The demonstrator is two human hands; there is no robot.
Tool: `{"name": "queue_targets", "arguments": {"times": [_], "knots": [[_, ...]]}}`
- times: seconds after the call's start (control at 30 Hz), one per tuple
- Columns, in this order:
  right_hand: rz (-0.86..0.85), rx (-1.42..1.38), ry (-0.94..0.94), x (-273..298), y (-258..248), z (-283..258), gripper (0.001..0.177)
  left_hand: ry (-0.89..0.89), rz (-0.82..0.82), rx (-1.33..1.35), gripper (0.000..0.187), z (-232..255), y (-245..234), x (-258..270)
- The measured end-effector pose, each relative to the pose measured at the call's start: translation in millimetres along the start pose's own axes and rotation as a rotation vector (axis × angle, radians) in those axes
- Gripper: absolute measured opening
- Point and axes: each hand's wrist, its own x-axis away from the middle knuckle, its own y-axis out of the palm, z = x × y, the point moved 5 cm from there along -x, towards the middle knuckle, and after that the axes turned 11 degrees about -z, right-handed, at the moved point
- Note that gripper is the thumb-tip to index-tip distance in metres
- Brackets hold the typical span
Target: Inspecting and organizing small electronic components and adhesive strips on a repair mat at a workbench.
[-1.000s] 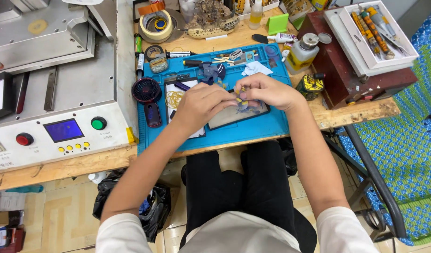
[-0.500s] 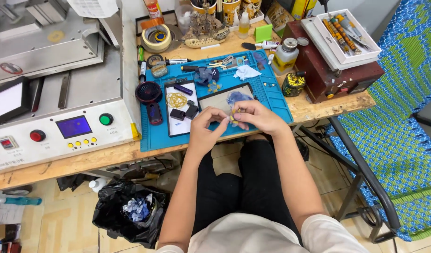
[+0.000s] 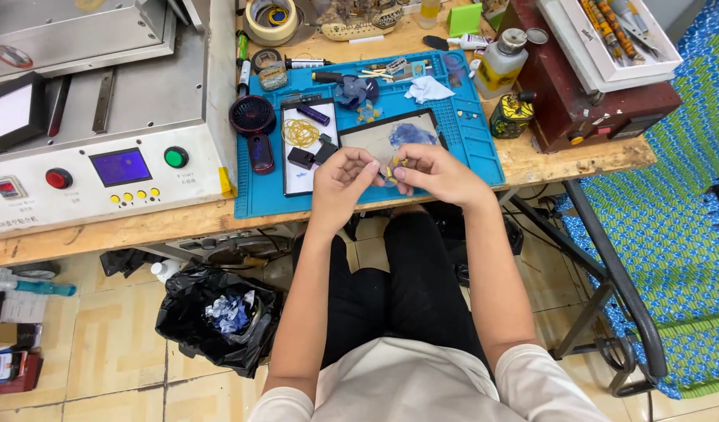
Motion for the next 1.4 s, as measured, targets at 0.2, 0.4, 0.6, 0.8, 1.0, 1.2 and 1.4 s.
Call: {"name": "queue_targets", "arguments": {"times": [0.2, 0.4, 0.6, 0.8, 1.0, 1.2, 1.4], "knots": [[-0.003, -0.036, 0.005, 5, -3, 7, 0.010, 0.021, -0.077, -0.072, 0.002, 11, 9, -1], [0.183, -0.131, -0.046, 7, -15, 14, 0.009, 0.177, -0.190, -0.427, 0.007, 19, 23, -1], [0.165, -0.117, -0.024, 8, -16, 12, 0.005, 0.184, -0.275, -0.258, 0.004, 18, 15, 4], [0.008, 0.009, 0.035, 9, -4, 6, 0.011, 0.046, -0.280, 0.165, 0.002, -12, 5, 10], [0.023, -0.041, 0.042, 14, -9, 15, 0.012, -0.033, -0.161, -0.157, 0.015, -2, 12, 8], [0.102, -0.103, 0.008, 17, -17, 26, 0.014, -0.060, -0.141, -0.106, 0.028, 6, 15, 4], [0.190, -0.135, -0.013, 14, -18, 13, 0.012, 0.036, -0.084, -0.231, 0.013, 11, 16, 2]]}}
